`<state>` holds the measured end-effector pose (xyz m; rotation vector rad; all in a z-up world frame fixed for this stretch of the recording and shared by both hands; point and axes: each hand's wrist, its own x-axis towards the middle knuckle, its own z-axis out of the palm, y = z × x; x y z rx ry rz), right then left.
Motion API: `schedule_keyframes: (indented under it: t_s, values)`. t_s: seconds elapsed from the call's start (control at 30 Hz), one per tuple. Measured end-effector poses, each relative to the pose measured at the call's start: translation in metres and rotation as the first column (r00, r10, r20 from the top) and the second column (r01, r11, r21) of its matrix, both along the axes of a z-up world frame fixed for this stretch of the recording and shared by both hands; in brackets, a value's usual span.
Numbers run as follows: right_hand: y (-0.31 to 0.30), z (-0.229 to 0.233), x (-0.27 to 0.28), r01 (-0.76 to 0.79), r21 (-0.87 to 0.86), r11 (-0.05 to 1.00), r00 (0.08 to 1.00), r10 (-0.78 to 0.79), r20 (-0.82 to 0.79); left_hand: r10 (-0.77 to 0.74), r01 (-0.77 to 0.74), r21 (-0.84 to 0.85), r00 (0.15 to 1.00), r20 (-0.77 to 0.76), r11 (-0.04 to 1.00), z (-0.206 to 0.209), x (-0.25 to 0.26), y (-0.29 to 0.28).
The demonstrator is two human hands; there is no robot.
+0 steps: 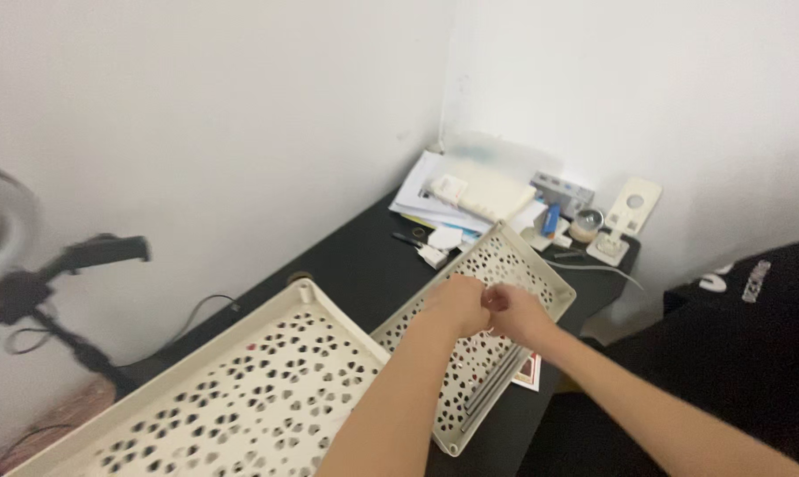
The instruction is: The person moves a three-tier plastic storage rack to a desk, removes items from the top tier, then disassembles the rack by removing the metal support rods and separating the plastic trays. The person handles figurines, a notebook, and a mug during the process.
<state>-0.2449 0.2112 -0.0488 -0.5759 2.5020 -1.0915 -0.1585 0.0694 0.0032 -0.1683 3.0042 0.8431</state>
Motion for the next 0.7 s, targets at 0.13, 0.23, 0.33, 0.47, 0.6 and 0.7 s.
schedule_keyframes:
  t_s: [0.13,0.23,0.33,0.47,0.6,0.7]
  values:
    - [-0.023,0.079,0.022,-0.279,-0.1,0.955,0.949,0.259,-0.18,0.135,-0.115,0.112,0.973,-0.188,0.987,0.039,0.04,-0.029]
    - [-0.062,0.124,0.056,-0.449,-0.111,0.886,0.878,0.415,-0.238,0.218,-0.177,0.154,0.924,-0.315,0.972,0.062,0.087,-0.06]
    - [-0.11,0.157,0.105,-0.536,0.027,0.844,0.772,0.503,-0.389,0.307,-0.291,0.101,0.87,-0.386,0.951,0.087,0.144,-0.097]
    - [-0.178,0.178,0.184,-0.67,0.041,0.741,0.701,0.651,-0.291,0.493,-0.476,0.142,0.787,-0.37,0.868,0.11,0.243,-0.14]
    - [-0.237,0.178,0.27,-0.776,0.045,0.629,0.609,0.766,-0.206,0.653,-0.651,0.15,0.659,-0.374,0.744,0.115,0.343,-0.166]
    - [-0.272,0.17,0.329,-0.832,0.06,0.552,0.528,0.82,-0.22,0.771,-0.769,0.177,0.537,-0.342,0.614,0.109,0.404,-0.178]
